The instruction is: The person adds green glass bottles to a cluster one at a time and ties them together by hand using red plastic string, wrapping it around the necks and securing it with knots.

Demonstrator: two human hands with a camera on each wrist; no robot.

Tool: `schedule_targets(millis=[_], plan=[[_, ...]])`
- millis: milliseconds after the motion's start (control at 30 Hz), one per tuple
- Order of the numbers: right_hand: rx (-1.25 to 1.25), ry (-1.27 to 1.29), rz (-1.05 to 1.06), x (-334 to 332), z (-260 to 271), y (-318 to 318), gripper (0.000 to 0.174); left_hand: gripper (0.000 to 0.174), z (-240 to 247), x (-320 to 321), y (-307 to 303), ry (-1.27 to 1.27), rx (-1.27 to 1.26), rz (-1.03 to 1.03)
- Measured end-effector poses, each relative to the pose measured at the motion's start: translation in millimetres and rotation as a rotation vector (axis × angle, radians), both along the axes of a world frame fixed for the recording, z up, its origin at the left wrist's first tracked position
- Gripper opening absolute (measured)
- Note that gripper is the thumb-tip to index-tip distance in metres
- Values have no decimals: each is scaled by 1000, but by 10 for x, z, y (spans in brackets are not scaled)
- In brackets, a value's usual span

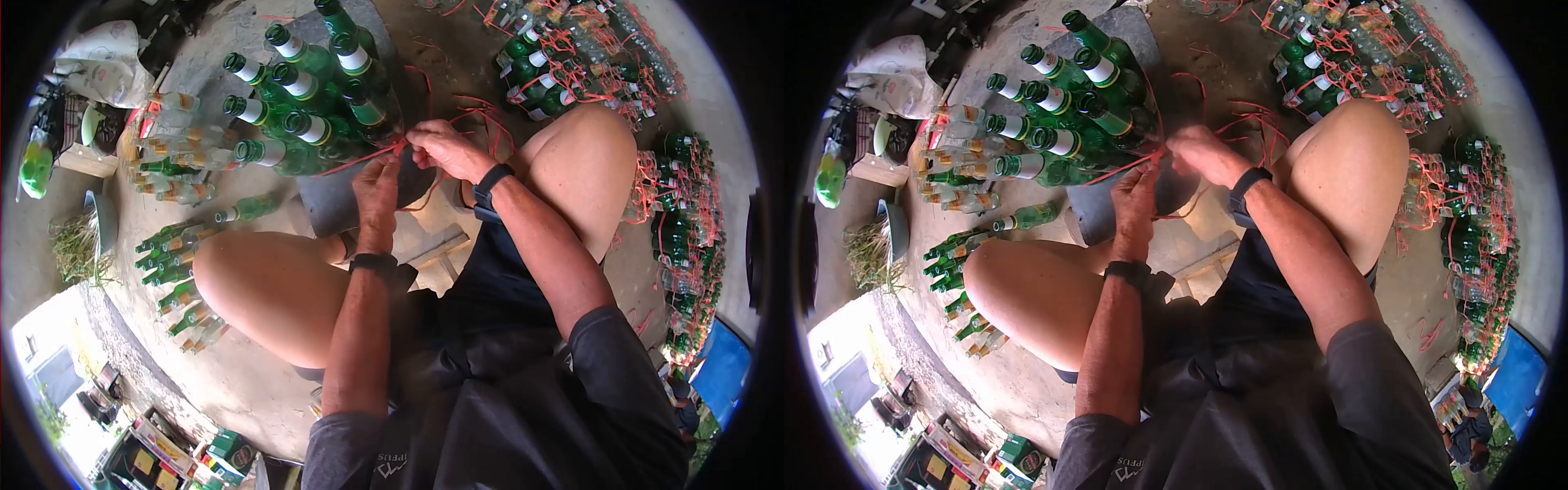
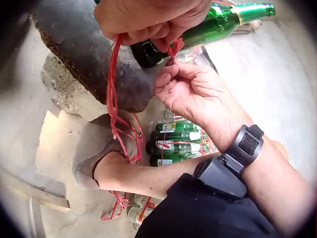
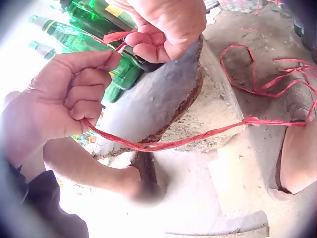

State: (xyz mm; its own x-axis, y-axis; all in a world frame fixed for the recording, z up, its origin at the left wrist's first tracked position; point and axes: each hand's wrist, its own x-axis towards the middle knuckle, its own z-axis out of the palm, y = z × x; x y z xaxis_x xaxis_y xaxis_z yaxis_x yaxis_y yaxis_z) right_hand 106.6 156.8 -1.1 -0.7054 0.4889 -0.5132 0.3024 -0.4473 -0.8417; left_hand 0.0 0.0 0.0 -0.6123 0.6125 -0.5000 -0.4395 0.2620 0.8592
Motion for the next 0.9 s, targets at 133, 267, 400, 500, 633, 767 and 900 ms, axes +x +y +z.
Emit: schedule_targets(millis=[133,267,400,500,633,767,900], plan=[[1,16,-32,-60,56,3,24,17,41,4,67,18,54,-65],[-23,-37,26,-43,88,41,22,17,76,6,112,11,-10,-44],[6,-56,40,-50,52,56,24,17,67,-33,109,13,2,-27],[31,-40,45,-50,65,64,25,17,69,-11,113,8,31,0],[32,-34,10,-50,70,55,24,17,105,52,132,-28,75,60],[-25,-7,-11,-37,56,46,20,19,45,95,172,-6,83,109],[-92,56,-4,1,61,53,18,23,-24,116,192,-3,87,136]])
